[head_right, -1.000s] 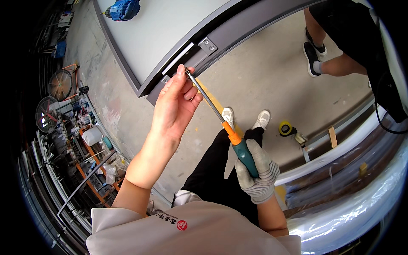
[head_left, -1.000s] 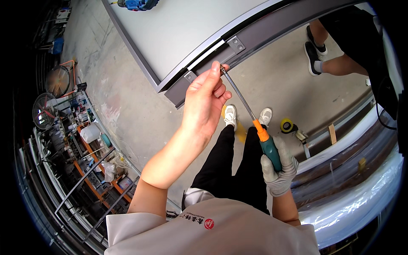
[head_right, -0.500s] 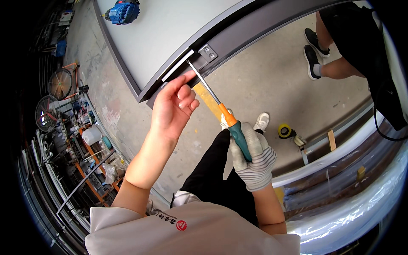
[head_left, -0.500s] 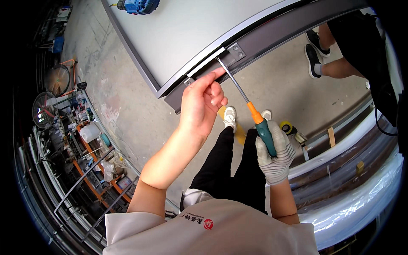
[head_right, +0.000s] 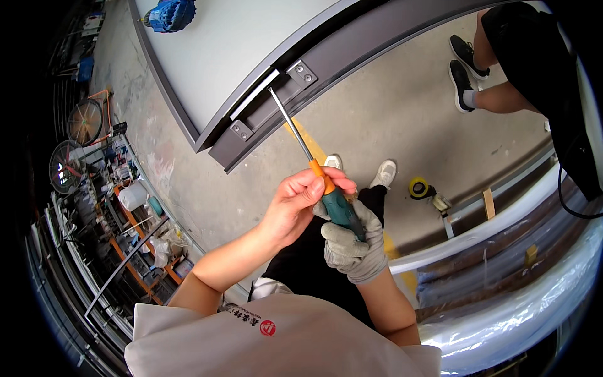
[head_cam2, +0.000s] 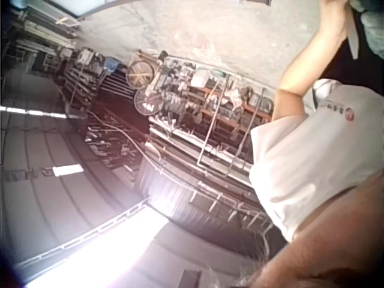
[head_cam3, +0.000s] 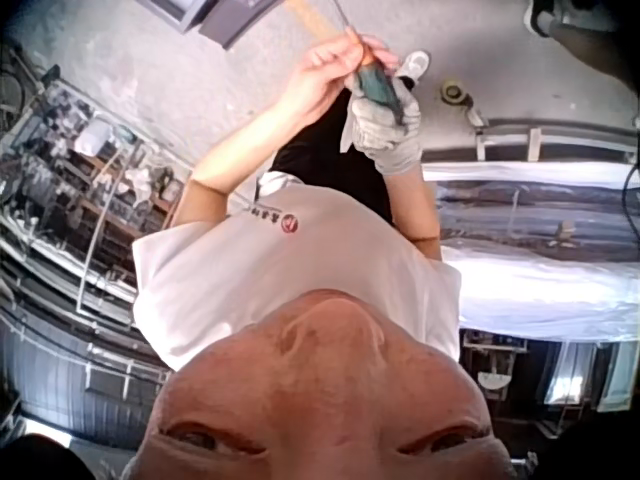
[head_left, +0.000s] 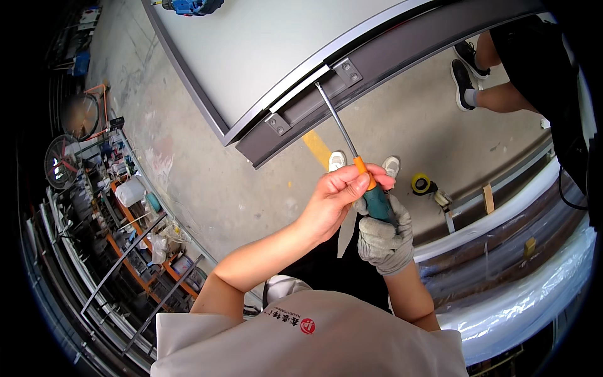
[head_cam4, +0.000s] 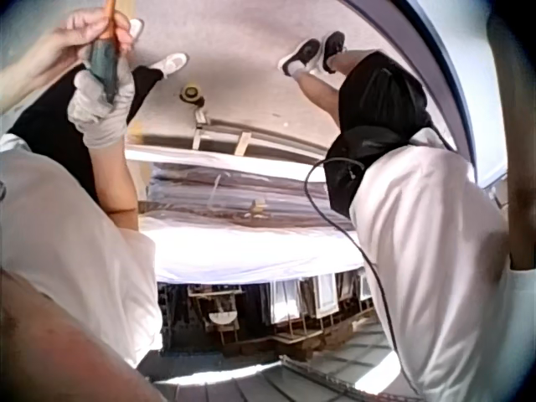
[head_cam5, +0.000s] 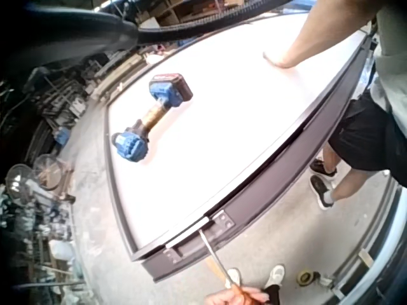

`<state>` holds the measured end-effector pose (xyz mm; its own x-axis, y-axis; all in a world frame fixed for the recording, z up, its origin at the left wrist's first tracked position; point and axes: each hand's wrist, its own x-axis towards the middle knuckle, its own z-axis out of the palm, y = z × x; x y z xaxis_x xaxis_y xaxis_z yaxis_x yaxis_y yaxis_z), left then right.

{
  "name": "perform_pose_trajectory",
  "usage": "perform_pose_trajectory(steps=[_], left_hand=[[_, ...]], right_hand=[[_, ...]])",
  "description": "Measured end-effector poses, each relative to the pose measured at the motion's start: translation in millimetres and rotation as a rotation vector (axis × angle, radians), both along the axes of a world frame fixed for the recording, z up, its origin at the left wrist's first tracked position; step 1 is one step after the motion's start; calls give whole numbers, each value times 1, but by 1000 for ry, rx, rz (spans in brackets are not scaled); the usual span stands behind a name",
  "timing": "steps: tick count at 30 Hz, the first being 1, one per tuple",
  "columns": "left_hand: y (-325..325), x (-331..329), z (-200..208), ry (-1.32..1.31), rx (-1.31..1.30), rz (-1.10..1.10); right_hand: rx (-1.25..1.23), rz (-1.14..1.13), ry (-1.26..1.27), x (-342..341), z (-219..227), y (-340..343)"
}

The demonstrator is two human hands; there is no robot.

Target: The person uses a power drill and a screwdriver to secure a metal frame onto a large white panel. They then apply white adhesive strips to the frame's edge and insert a black rubber seal into the frame's groove.

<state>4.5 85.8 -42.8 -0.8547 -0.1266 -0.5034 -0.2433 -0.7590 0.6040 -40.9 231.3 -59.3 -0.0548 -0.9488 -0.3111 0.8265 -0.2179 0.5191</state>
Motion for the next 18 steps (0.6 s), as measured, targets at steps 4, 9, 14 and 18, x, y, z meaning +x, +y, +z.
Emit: perform_pose_trajectory(steps=[4, 9, 14, 18], left_hand=[[2, -3, 6, -178, -150, 72], [9, -2, -2, -205, -271, 109], [3, -6, 10, -53, 70, 119], [-2, 3, -2, -75, 55, 130]], right_hand=[[865, 27, 1430, 2, 25, 10], [932, -12, 1582, 22, 26, 14], [266, -140, -2, 0, 11, 24], [492, 156, 429, 6, 20, 21]])
